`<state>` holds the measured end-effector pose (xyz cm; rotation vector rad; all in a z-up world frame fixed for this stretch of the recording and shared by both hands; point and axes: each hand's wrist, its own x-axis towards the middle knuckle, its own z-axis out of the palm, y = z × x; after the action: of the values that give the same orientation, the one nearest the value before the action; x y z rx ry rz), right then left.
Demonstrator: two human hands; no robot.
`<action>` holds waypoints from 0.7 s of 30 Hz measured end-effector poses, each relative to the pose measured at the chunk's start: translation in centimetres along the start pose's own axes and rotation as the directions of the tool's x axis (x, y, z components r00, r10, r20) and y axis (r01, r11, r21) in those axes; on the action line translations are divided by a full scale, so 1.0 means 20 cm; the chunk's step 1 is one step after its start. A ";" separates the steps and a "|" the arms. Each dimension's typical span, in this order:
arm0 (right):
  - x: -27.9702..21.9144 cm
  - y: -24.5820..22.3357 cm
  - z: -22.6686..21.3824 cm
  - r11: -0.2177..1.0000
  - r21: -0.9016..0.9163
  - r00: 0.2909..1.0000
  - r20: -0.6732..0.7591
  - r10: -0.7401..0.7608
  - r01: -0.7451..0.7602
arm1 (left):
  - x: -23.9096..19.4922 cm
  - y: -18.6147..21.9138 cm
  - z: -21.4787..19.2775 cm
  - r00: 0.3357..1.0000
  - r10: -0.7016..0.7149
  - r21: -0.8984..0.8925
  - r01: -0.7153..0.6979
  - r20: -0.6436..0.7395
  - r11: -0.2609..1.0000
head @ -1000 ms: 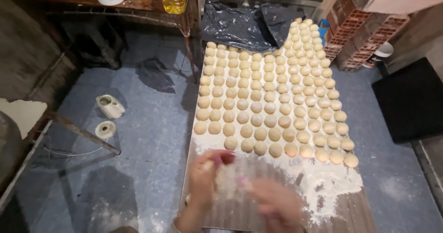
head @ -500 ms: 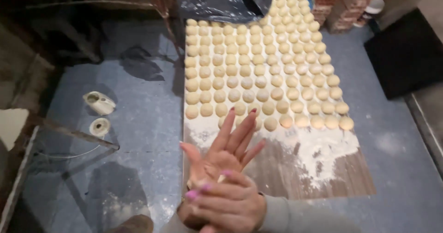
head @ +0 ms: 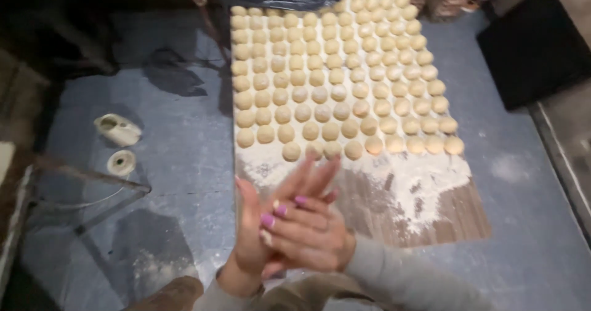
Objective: Rolling small pieces of dough into balls on a floured work surface.
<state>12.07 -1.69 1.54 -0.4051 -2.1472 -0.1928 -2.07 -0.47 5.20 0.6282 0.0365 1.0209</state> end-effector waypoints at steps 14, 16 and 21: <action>0.15 -0.01 0.05 0.998 0.052 0.996 0.081 0.026 -0.031 | -0.19 -0.12 -0.24 0.990 -0.137 -0.103 0.140 0.041 0.985; 0.03 -0.06 0.16 0.993 0.108 0.997 0.064 0.036 -0.042 | -0.17 -0.03 -0.18 0.995 -0.071 -0.070 0.067 -0.070 0.995; 0.16 -0.08 0.18 0.965 0.256 0.994 0.065 -0.085 0.065 | -0.25 -0.02 -0.21 0.984 -0.014 0.109 0.033 -0.175 0.994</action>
<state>6.98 -1.50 2.15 -0.1850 -2.2277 0.0562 -5.79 -2.54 0.29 0.6368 0.2554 1.0536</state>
